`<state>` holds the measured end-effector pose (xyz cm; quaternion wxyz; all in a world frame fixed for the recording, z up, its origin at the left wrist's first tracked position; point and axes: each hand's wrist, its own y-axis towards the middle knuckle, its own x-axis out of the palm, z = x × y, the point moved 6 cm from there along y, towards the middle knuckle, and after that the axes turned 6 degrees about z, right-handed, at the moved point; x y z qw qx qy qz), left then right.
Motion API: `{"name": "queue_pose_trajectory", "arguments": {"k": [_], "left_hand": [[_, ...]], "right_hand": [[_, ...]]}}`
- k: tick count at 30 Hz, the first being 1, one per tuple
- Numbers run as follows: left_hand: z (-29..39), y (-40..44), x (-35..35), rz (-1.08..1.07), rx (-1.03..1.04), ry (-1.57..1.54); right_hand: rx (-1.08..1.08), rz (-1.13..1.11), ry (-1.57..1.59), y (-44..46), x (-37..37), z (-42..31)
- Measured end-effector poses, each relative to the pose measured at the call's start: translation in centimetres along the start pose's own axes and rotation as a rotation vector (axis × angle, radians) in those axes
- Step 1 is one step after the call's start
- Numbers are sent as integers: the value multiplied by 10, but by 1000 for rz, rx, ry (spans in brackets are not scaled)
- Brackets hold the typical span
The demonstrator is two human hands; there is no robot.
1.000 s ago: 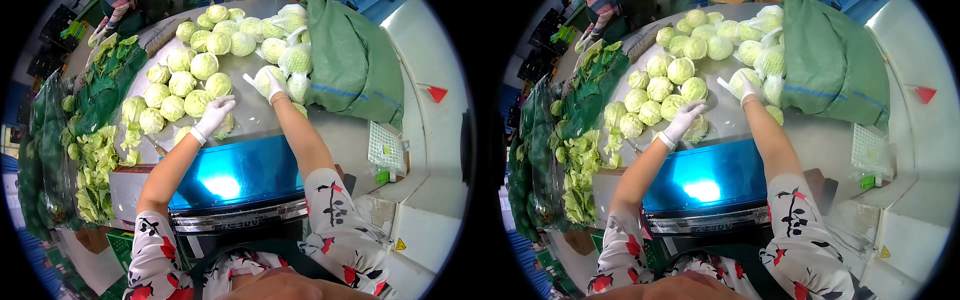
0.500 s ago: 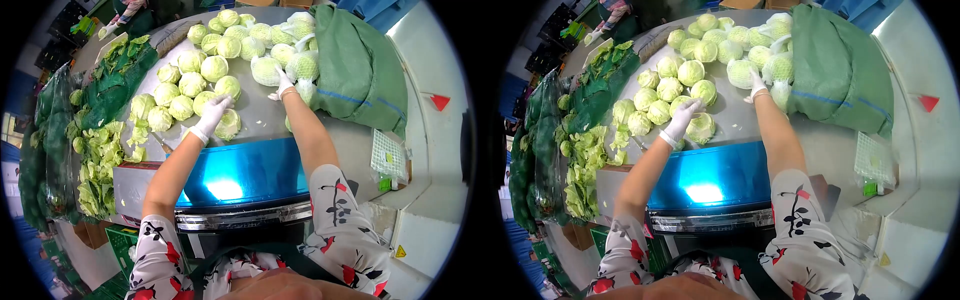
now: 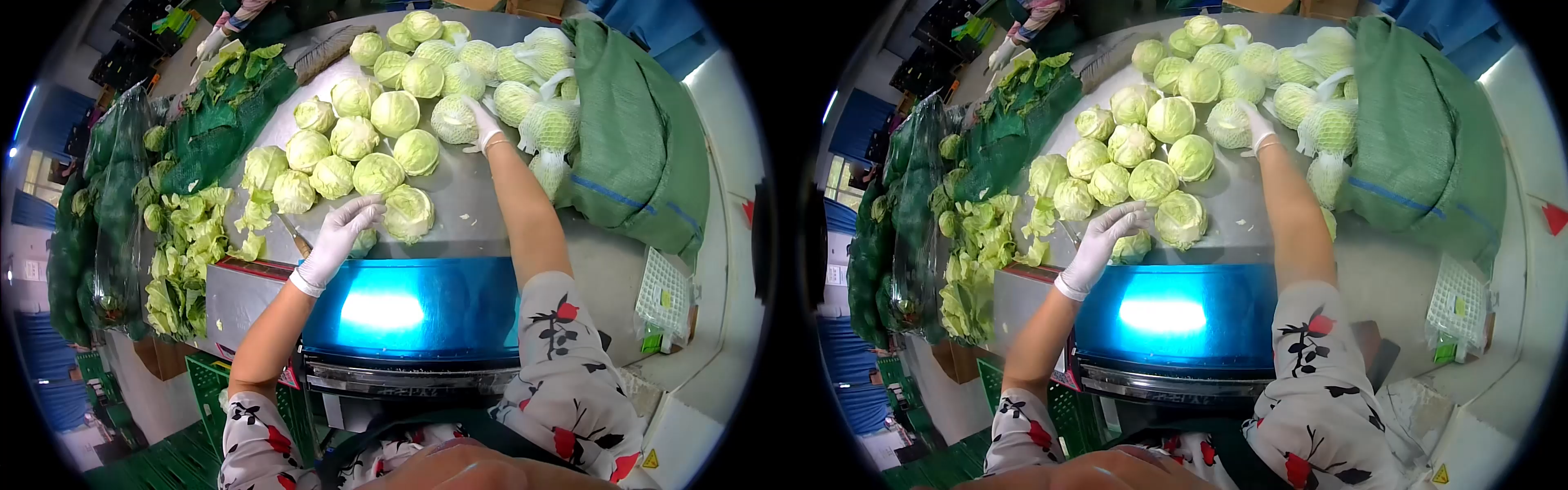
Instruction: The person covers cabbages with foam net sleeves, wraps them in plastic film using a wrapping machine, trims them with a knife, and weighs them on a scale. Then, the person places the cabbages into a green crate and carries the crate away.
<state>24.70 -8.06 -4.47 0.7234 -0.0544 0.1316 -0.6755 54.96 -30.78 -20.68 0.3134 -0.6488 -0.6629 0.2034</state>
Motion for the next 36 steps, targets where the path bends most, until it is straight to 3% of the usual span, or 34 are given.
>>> {"name": "queue_pose_trajectory", "arguments": {"k": [4,8,15,16,18,20,21,23,25,28,31,34,36], "left_hand": [[-11,9,12,-2,-11,-41],[-14,18,28,-24,-52,-80],[0,35,50,-6,-13,-103],[3,33,55,19,-5,-59],[17,21,74,66,19,-202],[25,1,87,110,118,-320],[26,-12,90,82,115,-349],[28,-47,80,27,105,-399],[17,-84,70,-6,96,-224],[7,-143,71,-35,110,171],[-3,-182,75,-6,196,277],[-14,-200,69,56,285,490],[-9,-224,54,174,351,459]], "right_hand": [[-20,109,-217,-17,12,-17],[-62,27,-73,-20,12,-1],[6,-385,156,-89,-1,3],[1,-544,153,-111,3,4],[-53,-530,149,-190,6,7],[-29,-798,312,-271,18,36],[-291,-657,49,-296,6,44],[-488,-565,-196,-340,-12,64],[-623,-353,-309,-379,-34,89],[-701,-305,-453,-424,-35,136],[-867,-180,-642,-452,-37,162],[-813,-140,-591,-457,-34,169],[-863,-67,-618,-462,-46,170]]}}
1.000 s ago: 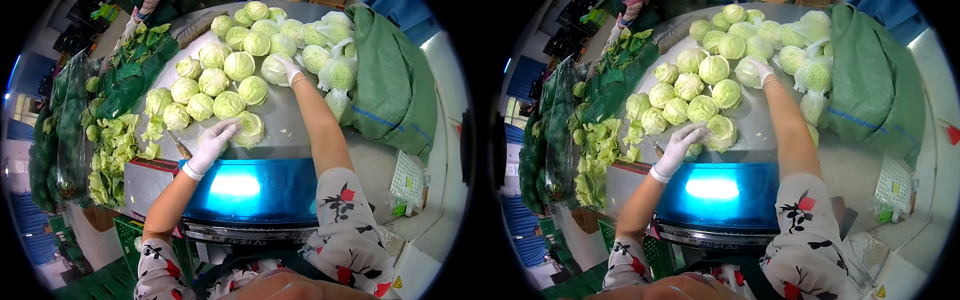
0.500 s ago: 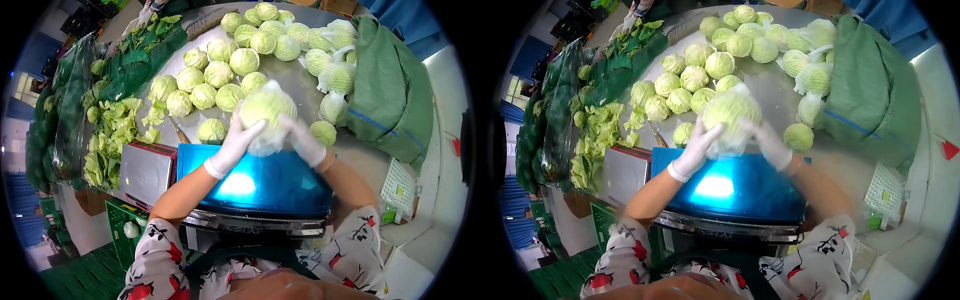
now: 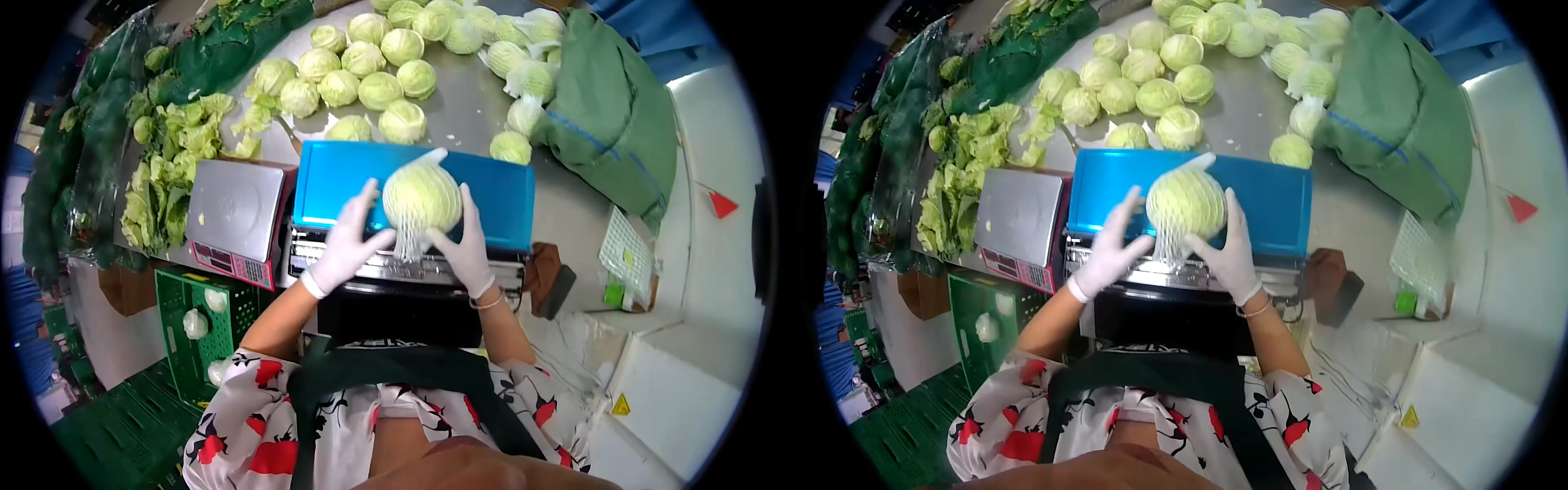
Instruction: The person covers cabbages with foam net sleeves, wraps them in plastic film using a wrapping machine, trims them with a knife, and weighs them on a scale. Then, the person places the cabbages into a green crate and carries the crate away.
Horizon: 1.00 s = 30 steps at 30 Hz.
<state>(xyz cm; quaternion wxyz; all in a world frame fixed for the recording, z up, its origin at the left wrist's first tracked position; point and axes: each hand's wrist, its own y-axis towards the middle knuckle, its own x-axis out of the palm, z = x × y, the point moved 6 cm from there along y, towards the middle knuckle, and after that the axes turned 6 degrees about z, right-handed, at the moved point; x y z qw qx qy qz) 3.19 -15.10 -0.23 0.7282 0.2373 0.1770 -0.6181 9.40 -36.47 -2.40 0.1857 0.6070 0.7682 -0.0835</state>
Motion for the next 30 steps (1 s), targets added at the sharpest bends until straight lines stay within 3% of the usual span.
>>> {"name": "queue_pose_trajectory", "arguments": {"k": [1,3,5,9,11,13,15,16,21,23,25,27,28,30], "left_hand": [[2,-9,-18,69,-16,-21],[-8,-39,-53,212,30,404],[-48,-75,-67,238,-37,683],[-70,-107,-51,307,-36,730],[-80,-107,-44,399,-52,530],[-85,-104,-48,408,-107,333],[-99,-109,-46,332,-400,-560],[-77,-109,-61,263,-380,-550],[-7,-119,-126,-123,-181,-484],[30,-108,-144,-263,-65,-625],[46,-82,-160,-164,72,-870],[37,-42,-155,-25,50,-781],[50,-11,-147,47,22,-742],[33,41,-111,-28,150,-331]], "right_hand": [[-47,56,-66,-4,-8,1],[-89,280,-233,-28,-38,-8],[-108,467,-740,-58,-59,-3],[138,455,-1120,-105,-47,27],[187,382,-1187,-101,-26,33],[235,324,-600,-99,-25,43],[315,271,43,-102,-27,65],[256,214,227,-102,-33,26],[545,-105,205,-131,-83,-43],[458,-320,304,-123,-97,-90],[83,-376,444,-91,-118,-129],[-119,-269,484,-53,-132,-131],[-70,-138,328,-25,-121,-125],[-111,-96,9,33,-83,-100]]}}
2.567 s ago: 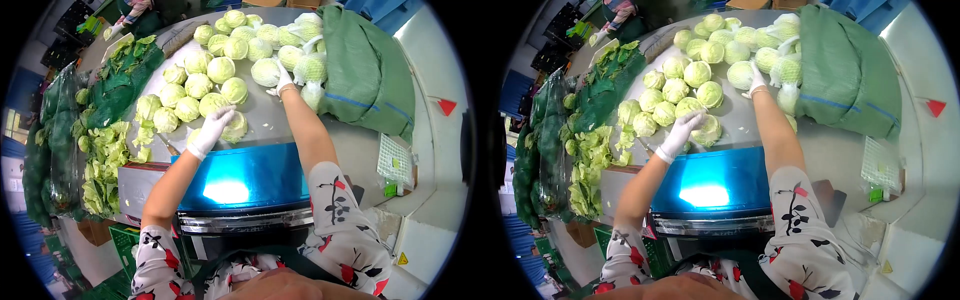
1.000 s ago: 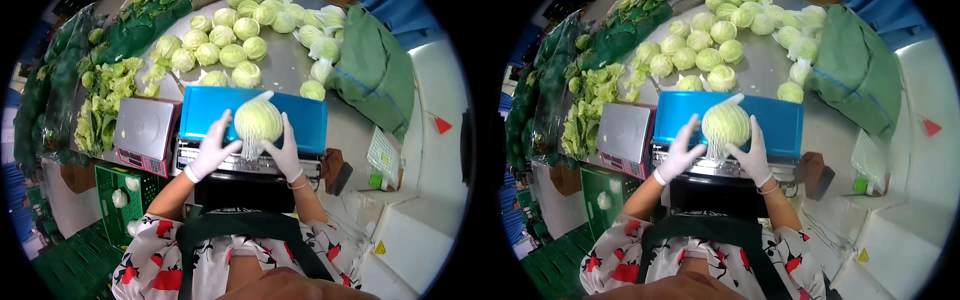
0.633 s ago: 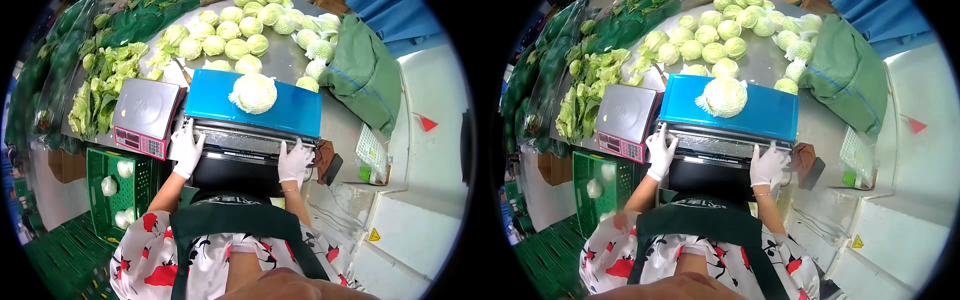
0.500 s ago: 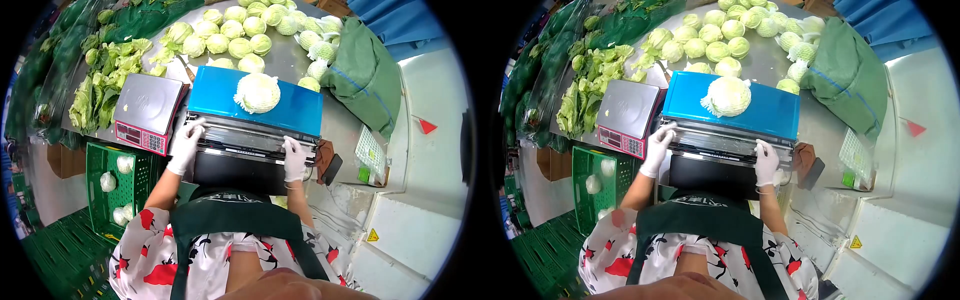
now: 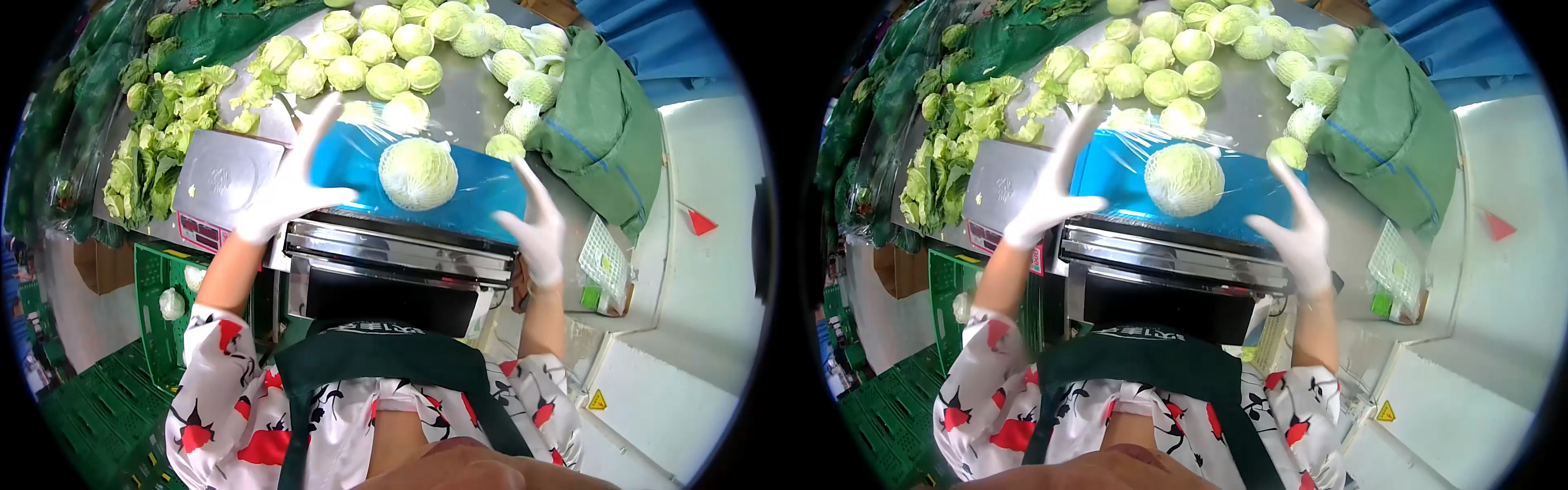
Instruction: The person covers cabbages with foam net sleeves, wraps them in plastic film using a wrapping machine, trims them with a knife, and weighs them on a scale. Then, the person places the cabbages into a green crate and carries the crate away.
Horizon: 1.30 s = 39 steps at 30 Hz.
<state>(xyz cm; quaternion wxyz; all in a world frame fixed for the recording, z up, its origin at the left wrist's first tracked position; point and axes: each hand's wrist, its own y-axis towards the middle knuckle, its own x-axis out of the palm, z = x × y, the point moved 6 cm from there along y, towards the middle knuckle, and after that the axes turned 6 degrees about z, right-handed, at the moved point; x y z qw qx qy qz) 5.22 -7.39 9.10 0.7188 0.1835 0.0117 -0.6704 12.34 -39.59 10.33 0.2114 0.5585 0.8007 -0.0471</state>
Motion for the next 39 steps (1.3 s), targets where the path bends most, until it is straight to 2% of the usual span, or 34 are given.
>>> {"name": "queue_pose_trajectory", "arguments": {"k": [1,3,4,5,7,10,13,14,17,18,19,20,21,23,24,25,27,28,29,31,34,35,37,39], "left_hand": [[-32,16,17,-50,94,195],[-81,32,57,-225,286,463],[-101,35,76,-312,228,436],[-105,36,89,-360,189,296],[-106,40,91,-370,-39,99],[-110,26,90,-327,-182,-159],[-104,-7,92,-278,-348,-242],[-100,-25,95,-248,-502,-384],[-72,-78,99,-310,-648,-375],[-63,-100,100,-396,-722,-353],[-51,-121,103,-407,-691,-374],[-43,-147,109,-465,-802,-436],[-39,-171,114,-525,-911,-497],[-55,-213,130,-635,-982,-523],[-60,-225,135,-629,-1026,-655],[-68,-235,138,-641,-1151,-646],[-93,-251,149,-663,-1273,-777],[-79,-240,145,-579,-1327,-758],[-81,-247,147,-590,-1356,-792],[-83,-261,144,-558,-1344,-832],[-84,-281,132,-500,-1252,-1042],[-72,-286,117,-397,-1223,-929],[-96,-312,109,-263,-777,-423],[-62,-300,87,-261,-318,381]], "right_hand": [[-57,-81,-87,23,20,18],[-224,-258,-495,44,67,73],[-90,-513,-305,55,92,66],[-75,-389,-69,46,104,98],[54,-380,-100,49,103,103],[117,-303,20,35,106,111],[291,-313,356,-3,115,108],[412,-304,603,-24,117,95],[483,-335,554,-74,109,48],[654,-425,529,-103,106,42],[818,-519,495,-132,103,41],[788,-513,511,-157,103,40],[880,-528,512,-185,105,43],[973,-519,644,-222,118,49],[1003,-499,648,-232,125,58],[1033,-479,651,-241,133,67],[1193,-550,575,-240,141,85],[1270,-640,600,-241,152,92],[1328,-701,696,-241,158,93],[1311,-531,881,-238,169,84],[1407,-481,978,-262,140,101],[1143,-442,692,-269,129,109],[602,-336,145,-282,110,106],[686,-135,114,-293,97,107]]}}
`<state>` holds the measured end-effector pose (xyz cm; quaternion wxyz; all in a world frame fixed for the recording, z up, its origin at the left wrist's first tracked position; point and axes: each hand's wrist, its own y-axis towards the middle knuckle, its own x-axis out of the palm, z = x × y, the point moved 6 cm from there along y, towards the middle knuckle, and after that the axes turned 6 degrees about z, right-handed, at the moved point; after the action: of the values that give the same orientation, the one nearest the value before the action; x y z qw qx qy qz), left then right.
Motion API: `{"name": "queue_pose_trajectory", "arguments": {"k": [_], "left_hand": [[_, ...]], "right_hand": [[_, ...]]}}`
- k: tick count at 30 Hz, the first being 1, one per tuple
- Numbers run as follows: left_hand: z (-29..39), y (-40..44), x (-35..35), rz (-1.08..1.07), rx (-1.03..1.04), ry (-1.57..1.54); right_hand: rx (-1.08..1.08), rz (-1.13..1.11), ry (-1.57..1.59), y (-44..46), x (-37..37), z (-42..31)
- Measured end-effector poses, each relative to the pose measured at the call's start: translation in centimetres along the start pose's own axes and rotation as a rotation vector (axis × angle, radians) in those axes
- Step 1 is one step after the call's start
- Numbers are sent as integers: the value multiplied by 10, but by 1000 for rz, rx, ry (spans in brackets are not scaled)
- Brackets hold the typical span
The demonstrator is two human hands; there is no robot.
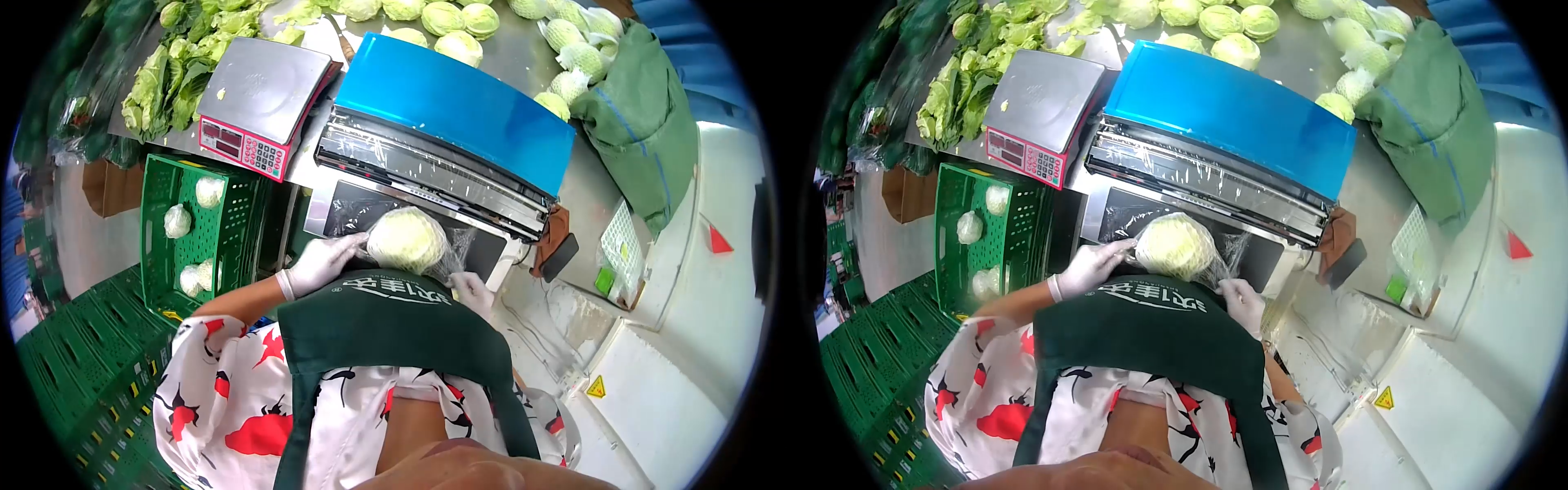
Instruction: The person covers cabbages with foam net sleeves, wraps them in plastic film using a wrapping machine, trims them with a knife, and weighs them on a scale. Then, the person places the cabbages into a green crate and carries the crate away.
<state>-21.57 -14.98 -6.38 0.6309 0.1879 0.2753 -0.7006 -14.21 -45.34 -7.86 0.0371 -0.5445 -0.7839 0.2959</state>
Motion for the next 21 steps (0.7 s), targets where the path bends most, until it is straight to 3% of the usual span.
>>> {"name": "queue_pose_trajectory", "arguments": {"k": [1,4,5,8,9,10,11,12,14,16,18,19,20,21], "left_hand": [[6,2,-8,168,126,5],[8,5,-26,212,-412,-546],[2,4,-25,248,-477,-697],[-57,-17,26,168,-604,-892],[-58,-28,35,-29,-782,-788],[-71,-37,63,-121,-874,-748],[-94,-43,103,-368,-792,-706],[-98,-35,129,-266,-614,-650],[-65,-8,132,-256,86,-189],[-44,-3,127,-385,112,134],[-17,6,84,-239,281,127],[-8,13,69,13,451,-10],[10,23,46,69,532,101],[20,38,25,94,483,42]], "right_hand": [[37,103,17,-6,-8,2],[110,289,393,-1,-25,-15],[196,264,514,-4,-25,-12],[530,121,447,-13,-14,55],[617,122,163,-15,-7,79],[243,81,-139,-2,6,126],[-140,35,-431,3,27,165],[-118,-49,-443,9,48,177],[-227,-89,-327,20,105,184],[-208,-239,-156,35,129,158],[-83,-439,83,39,135,116],[-13,-545,191,38,132,91],[63,-651,292,36,128,66],[129,-749,376,34,126,42]]}}
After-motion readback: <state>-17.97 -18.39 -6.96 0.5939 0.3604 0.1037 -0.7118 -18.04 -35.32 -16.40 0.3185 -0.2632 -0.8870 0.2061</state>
